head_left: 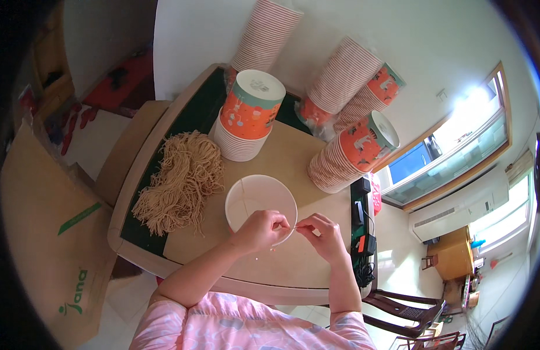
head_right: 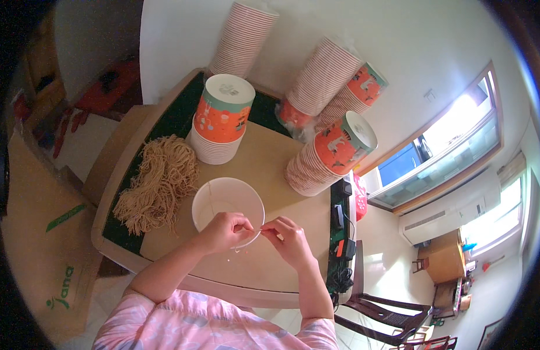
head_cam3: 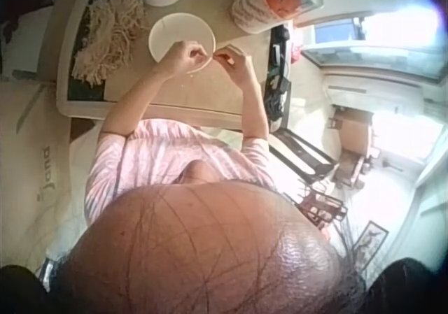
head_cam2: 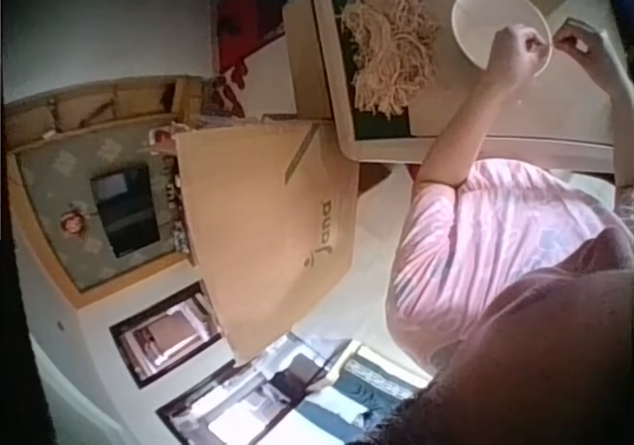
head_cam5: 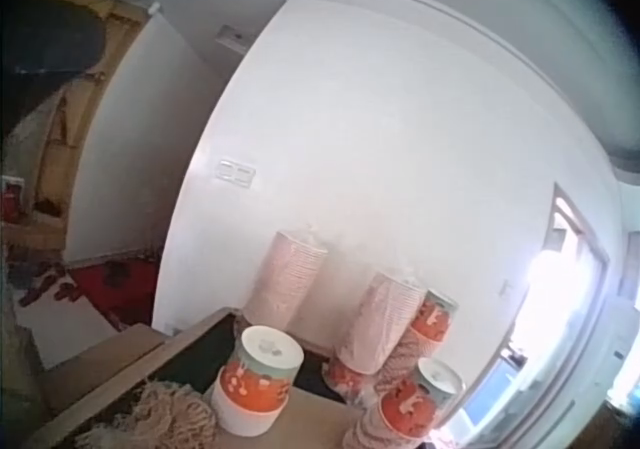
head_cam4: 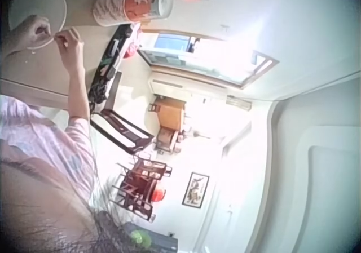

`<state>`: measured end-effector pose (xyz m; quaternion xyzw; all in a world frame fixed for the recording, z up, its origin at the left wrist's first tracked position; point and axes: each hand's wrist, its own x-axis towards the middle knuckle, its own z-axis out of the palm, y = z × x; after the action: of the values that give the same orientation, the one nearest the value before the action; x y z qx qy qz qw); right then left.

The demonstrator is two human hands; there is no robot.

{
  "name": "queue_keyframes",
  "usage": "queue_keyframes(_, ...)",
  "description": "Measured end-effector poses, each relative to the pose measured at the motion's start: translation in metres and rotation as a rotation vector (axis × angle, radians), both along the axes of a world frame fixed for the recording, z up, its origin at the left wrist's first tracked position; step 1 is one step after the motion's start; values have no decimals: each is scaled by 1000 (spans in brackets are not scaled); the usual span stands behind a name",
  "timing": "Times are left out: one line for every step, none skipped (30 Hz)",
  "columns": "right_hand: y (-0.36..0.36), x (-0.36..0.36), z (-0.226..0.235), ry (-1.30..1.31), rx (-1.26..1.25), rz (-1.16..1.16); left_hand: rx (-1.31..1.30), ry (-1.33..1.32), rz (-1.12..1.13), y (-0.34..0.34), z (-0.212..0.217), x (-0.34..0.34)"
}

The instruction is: Tying decorative strings onto the rims of paper cups for packaging or assembly.

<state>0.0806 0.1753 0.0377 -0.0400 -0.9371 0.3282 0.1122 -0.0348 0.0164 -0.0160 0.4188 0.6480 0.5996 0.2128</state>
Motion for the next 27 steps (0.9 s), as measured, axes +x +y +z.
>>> queue_keyframes(1,1,-1,0,0,0,-22,-11,-3,0,1,0)
queue_keyframes(2,2,-1,0,10,9,-44,-22,-7,0,2,0)
queue_keyframes(2,2,-2,-1,19,18,-45,-22,-9,0,3,1)
queue_keyframes(2,3,-2,-1,17,16,-50,-11,-4,-1,3,1)
queue_keyframes(1,3,-2,10,3,-8,-54,0,1,-1,3,1)
queue_keyframes(1,4,-1,21,-10,-34,-55,0,-2,-1,2,1)
queue_keyframes(1,4,-2,21,-10,-36,-47,-9,-7,0,0,1)
queue_keyframes(1,4,-2,25,-24,-32,-39,-19,-12,0,-1,0)
queue_keyframes(1,4,-3,29,-37,-28,-41,-18,-13,0,0,0)
queue_keyframes(2,3,-4,30,-38,-28,-36,-18,-6,0,2,0)
queue_keyframes(2,1,-6,64,-38,-33,-32,-18,2,-1,3,0)
queue_keyframes(2,0,-8,99,-37,-42,26,-78,5,-1,7,-6)
queue_keyframes(2,-2,-10,99,-40,-45,81,-140,8,-2,13,-15)
queue_keyframes(0,-5,-13,103,-36,-22,119,-138,52,-4,23,-25)
queue_keyframes(-1,-8,-16,107,-31,-1,175,-117,117,-3,35,-34)
queue_keyframes(-5,-11,-18,112,-34,3,233,-90,189,-5,43,-40)
queue_keyframes(-8,-14,-20,84,-33,0,254,224,374,-4,46,-42)
queue_keyframes(-9,-16,-22,57,-30,-5,254,230,374,-5,45,-45)
queue_keyframes(-8,-18,-23,63,-31,-4,167,379,291,-7,41,-46)
queue_keyframes(-5,-20,-25,67,-7,-7,80,526,204,-6,36,-47)
queue_keyframes(-6,-20,-26,66,14,-8,148,543,100,-4,29,-43)
queue_keyframes(-7,-20,-25,67,11,-8,145,544,99,-6,24,-39)
queue_keyframes(-8,-21,-24,43,3,-35,20,527,-9,-7,21,-36)
queue_keyframes(-8,-21,-23,20,-4,-62,-103,509,-117,-7,19,-32)
queue_keyframes(-7,-21,-24,21,-4,-65,-102,509,-120,-6,18,-29)
queue_keyframes(-6,-21,-26,29,-24,-78,-110,546,-119,-2,17,-24)
queue_keyframes(-6,-20,-27,37,-45,-89,-120,581,-117,0,17,-19)
